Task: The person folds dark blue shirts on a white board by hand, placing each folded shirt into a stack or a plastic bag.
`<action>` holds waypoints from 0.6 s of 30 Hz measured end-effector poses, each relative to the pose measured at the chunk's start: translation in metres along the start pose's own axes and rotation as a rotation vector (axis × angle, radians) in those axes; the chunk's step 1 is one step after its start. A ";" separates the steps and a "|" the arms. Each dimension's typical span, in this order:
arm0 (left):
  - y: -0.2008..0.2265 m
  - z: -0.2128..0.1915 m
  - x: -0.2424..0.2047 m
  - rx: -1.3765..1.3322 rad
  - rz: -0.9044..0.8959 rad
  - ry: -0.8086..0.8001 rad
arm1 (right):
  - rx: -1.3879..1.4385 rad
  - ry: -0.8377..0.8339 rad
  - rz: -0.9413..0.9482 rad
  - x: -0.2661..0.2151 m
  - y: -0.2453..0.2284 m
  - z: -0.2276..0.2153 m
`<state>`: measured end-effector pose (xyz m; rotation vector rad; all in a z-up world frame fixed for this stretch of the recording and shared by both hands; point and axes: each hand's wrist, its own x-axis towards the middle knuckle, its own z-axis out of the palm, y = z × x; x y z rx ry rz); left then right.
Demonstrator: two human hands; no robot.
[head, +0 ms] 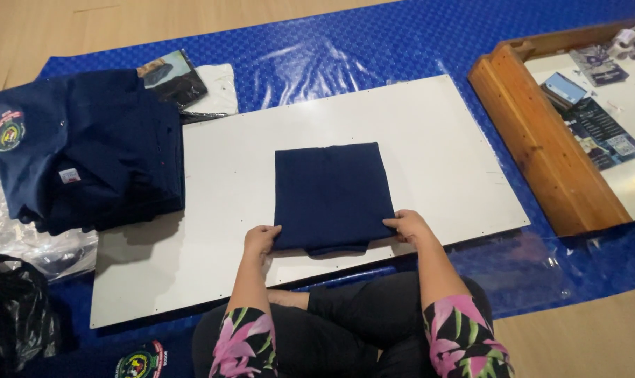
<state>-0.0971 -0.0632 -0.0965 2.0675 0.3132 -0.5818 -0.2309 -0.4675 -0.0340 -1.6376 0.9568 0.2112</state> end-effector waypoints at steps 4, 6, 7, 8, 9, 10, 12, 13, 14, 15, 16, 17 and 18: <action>0.019 -0.001 -0.016 -0.063 0.021 0.084 | -0.082 0.023 -0.035 -0.015 -0.017 -0.002; 0.021 0.001 -0.017 -0.050 0.032 0.035 | -0.094 0.049 -0.040 -0.015 -0.018 -0.004; 0.018 0.005 -0.016 -0.051 0.030 0.035 | -0.096 0.048 -0.038 -0.018 -0.018 0.000; 0.016 0.009 -0.015 -0.198 -0.019 -0.002 | -0.078 0.020 0.000 -0.020 -0.017 0.004; 0.015 0.012 -0.013 -0.345 -0.065 -0.040 | -0.060 -0.006 0.038 -0.022 -0.017 0.008; 0.026 0.008 -0.028 -0.345 -0.066 -0.041 | -0.060 -0.006 0.038 -0.022 -0.016 0.008; 0.048 -0.003 -0.059 -0.400 -0.158 -0.154 | -0.081 -0.044 0.068 -0.022 -0.015 0.008; 0.052 -0.007 -0.065 -0.399 -0.157 -0.153 | -0.079 -0.045 0.067 -0.023 -0.017 0.008; 0.056 -0.011 -0.072 -0.361 -0.174 -0.167 | -0.030 -0.060 0.090 -0.024 -0.018 0.009; 0.061 -0.014 -0.078 -0.324 -0.189 -0.181 | 0.019 -0.074 0.112 -0.024 -0.021 0.008; 0.040 -0.005 -0.051 -0.325 -0.185 -0.180 | 0.020 -0.074 0.108 -0.027 -0.024 0.007; 0.018 0.004 -0.025 -0.347 -0.202 -0.171 | 0.090 -0.099 0.120 -0.031 -0.027 0.007; -0.003 0.012 0.001 -0.368 -0.219 -0.161 | 0.159 -0.124 0.132 -0.035 -0.031 0.007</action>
